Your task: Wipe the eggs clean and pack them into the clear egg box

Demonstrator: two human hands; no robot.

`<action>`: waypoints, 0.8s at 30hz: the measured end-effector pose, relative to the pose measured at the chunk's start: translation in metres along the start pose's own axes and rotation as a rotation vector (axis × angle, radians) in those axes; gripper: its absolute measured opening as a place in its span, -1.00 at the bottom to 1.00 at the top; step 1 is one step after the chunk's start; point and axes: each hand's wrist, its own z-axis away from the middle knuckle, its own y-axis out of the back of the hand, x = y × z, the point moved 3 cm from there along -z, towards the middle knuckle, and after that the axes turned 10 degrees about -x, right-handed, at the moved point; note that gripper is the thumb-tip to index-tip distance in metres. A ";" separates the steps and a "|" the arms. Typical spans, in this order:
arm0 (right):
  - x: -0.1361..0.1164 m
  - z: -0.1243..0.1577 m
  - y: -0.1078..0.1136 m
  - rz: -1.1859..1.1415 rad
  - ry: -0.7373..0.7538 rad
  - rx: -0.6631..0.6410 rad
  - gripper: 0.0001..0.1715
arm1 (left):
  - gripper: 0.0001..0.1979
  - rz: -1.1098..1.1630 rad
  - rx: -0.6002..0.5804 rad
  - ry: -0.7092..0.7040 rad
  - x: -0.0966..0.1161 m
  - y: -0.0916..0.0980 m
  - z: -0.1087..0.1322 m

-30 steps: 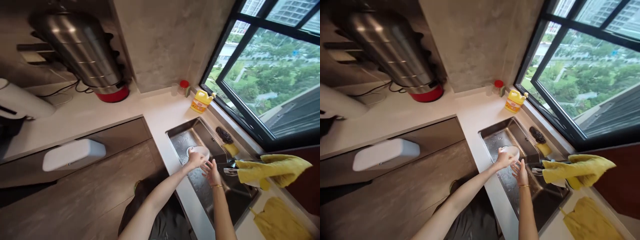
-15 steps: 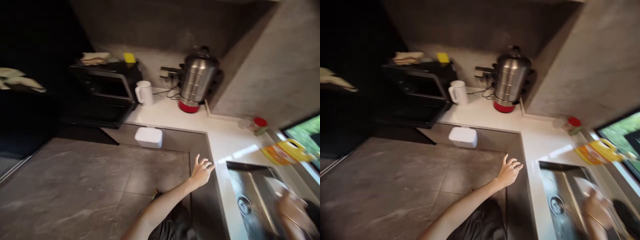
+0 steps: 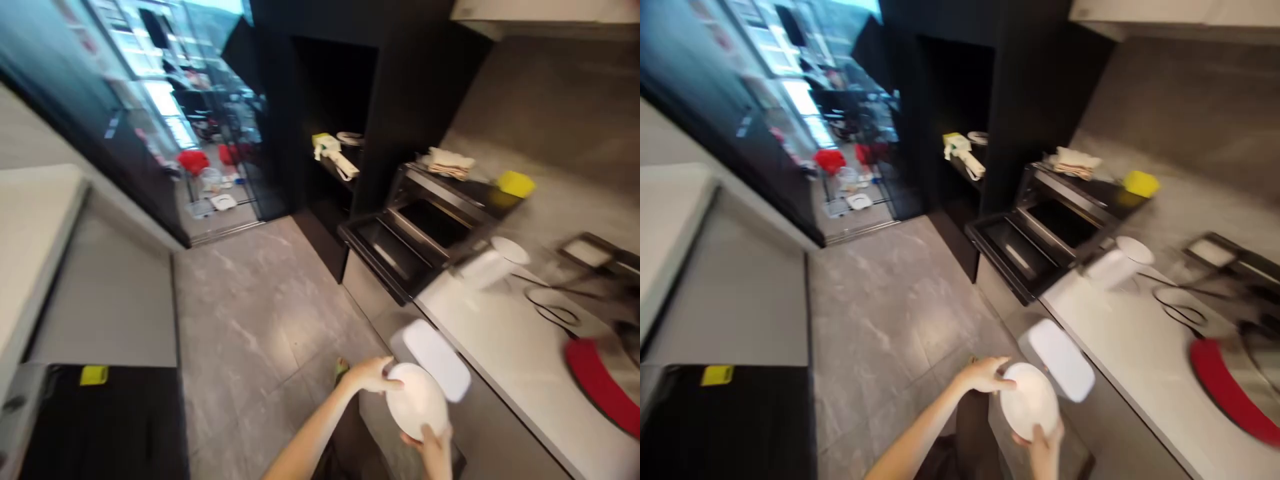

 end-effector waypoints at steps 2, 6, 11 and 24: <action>-0.012 -0.045 -0.099 0.152 0.064 -0.181 -0.13 | -0.46 0.053 0.218 -0.007 -0.038 0.091 0.033; -0.089 -0.124 -0.333 0.402 0.611 -0.618 -0.37 | -0.47 0.071 0.725 -0.085 -0.096 0.268 0.110; -0.200 -0.167 -0.601 0.408 1.335 -0.991 -0.32 | -0.30 -0.142 1.346 -0.213 -0.147 0.445 0.196; -0.204 -0.241 -1.145 0.599 1.181 -1.051 -0.57 | -0.41 -0.462 1.257 0.240 -0.358 0.871 0.347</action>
